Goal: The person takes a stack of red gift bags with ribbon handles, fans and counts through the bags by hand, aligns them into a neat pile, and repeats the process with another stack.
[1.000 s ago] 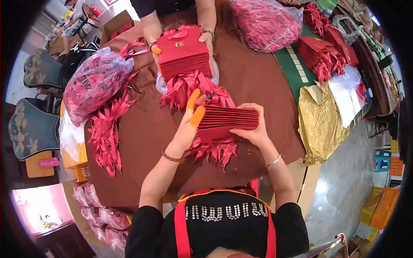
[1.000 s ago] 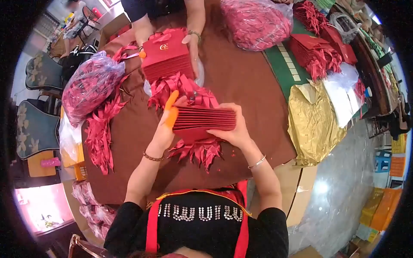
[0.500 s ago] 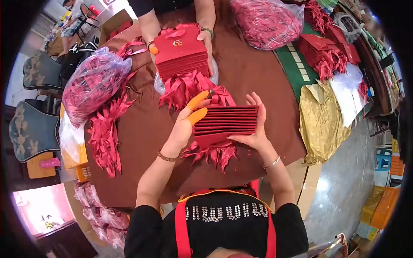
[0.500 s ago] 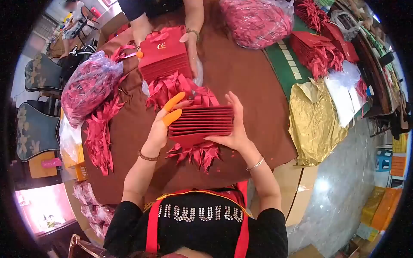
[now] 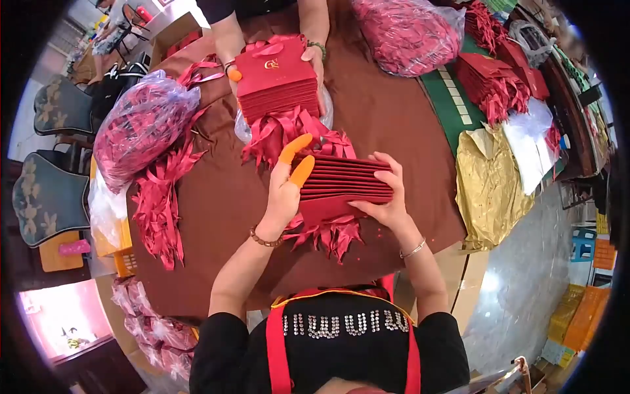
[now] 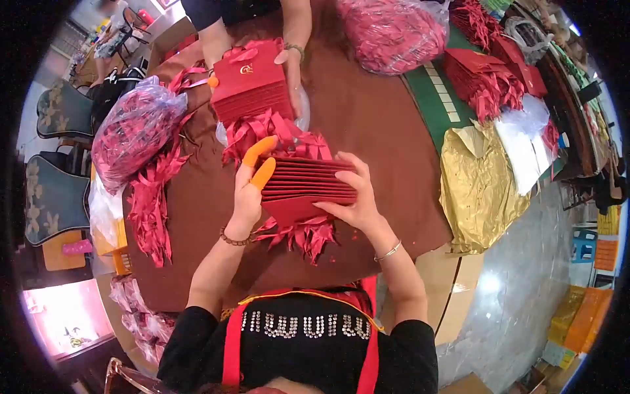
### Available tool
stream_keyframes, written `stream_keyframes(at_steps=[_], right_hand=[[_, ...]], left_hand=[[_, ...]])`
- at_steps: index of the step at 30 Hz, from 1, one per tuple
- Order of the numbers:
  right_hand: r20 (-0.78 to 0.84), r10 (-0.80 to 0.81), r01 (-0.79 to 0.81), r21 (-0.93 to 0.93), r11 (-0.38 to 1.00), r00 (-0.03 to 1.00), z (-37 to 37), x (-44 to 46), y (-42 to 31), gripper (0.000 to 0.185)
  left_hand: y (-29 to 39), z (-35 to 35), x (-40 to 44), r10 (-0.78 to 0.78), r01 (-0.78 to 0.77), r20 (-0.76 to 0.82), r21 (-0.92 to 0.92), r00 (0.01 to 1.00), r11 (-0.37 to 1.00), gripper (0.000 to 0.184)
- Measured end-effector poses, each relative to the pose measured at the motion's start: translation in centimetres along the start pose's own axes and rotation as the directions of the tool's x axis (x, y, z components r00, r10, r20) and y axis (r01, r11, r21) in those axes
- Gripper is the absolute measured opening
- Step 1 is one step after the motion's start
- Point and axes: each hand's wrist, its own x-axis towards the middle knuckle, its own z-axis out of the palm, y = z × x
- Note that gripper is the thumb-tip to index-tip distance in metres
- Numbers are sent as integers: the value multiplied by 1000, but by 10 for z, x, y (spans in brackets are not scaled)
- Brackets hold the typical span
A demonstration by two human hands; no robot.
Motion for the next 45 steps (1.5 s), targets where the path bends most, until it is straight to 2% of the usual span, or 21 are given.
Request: stream_keyframes(at_steps=[2, 4, 6, 7, 8, 12, 16, 18, 19, 23, 26, 28, 30, 32, 33, 35, 36, 38, 40, 42, 45], right_hand=[[3, 28, -28, -40, 999, 1000, -1, 1, -3, 75], [-9, 30, -31, -43, 999, 999, -2, 2, -4, 76], [-24, 36, -37, -46, 998, 999, -1, 4, -4, 77], [-29, 22, -23, -37, 999, 999, 0, 4, -4, 77], [-33, 7, -8, -28, 1000, 999, 1, 4, -4, 78], [-36, 42, -44, -41, 998, 998, 4, 0, -2, 83], [-109, 71, -63, 70, 996, 992, 12, -6, -7, 108], [-235, 368, -309, 252, 917, 900, 18, -7, -21, 113], [-194, 289, -263, 149, 953, 938, 16, -8, -14, 113], [-122, 319, -315, 50, 948, 940, 12, -10, -17, 106], [-62, 420, -406, 164, 899, 905, 11, -11, -16, 100], [-67, 462, -456, 89, 886, 884, 11, -11, -15, 87], [-95, 412, -412, 27, 911, 906, 12, -13, -12, 77], [-114, 378, -372, 70, 925, 919, 11, -8, -14, 70], [-98, 351, -346, 60, 936, 931, 11, -6, -15, 69], [-83, 328, -325, 52, 944, 941, 11, -8, -15, 68], [-85, 329, -325, 54, 944, 941, 12, -9, -13, 67], [-86, 324, -320, 57, 946, 942, 15, -5, -11, 66], [-130, 262, -237, 181, 955, 956, 15, 2, -11, 66], [-144, 221, -200, 145, 969, 965, 9, 10, -13, 64], [-90, 378, -363, 149, 920, 921, 8, 6, -1, 62]], left_hand=[[10, 1, 0, 21, -21, 23, -24, 1000, 999, 29], [23, -3, 1, -147, 140, 128, 65, 981, 988, 30], [28, -4, -3, -210, 221, 189, -38, 959, 974, 35], [22, -1, -4, -27, -20, 161, 284, 987, 959, 38], [19, 3, -5, 158, -243, 194, 570, 968, 785, 40], [13, 7, -2, 270, -330, 199, 697, 942, 637, 36], [13, 10, -10, 281, -318, 172, 698, 944, 642, 31], [12, 9, -15, 265, -318, 189, 704, 946, 635, 28], [12, 9, -16, 254, -319, 201, 712, 946, 626, 25], [13, 10, -15, 235, -282, 165, 700, 958, 656, 20], [12, 10, -13, 216, -266, 159, 672, 963, 691, 19], [4, 6, -10, 165, -197, 107, 521, 980, 830, 24], [2, -1, -8, 122, -120, 232, -27, 965, 992, 58], [13, -3, -10, 194, -100, 356, -267, 914, 958, 77], [11, -4, -12, 191, -95, 361, -266, 913, 959, 77], [-2, -7, -15, 248, -301, 311, 133, 917, 944, 87], [-9, -13, -15, 246, -298, 307, 134, 919, 945, 87], [-12, -23, -9, 100, -243, 310, 465, 945, 851, 87], [-9, -22, -7, 117, -233, 278, 435, 953, 869, 81], [2, -18, -1, 181, -277, 289, 337, 940, 900, 83], [-20, -22, 7, 171, -248, 288, 258, 942, 934, 96]])
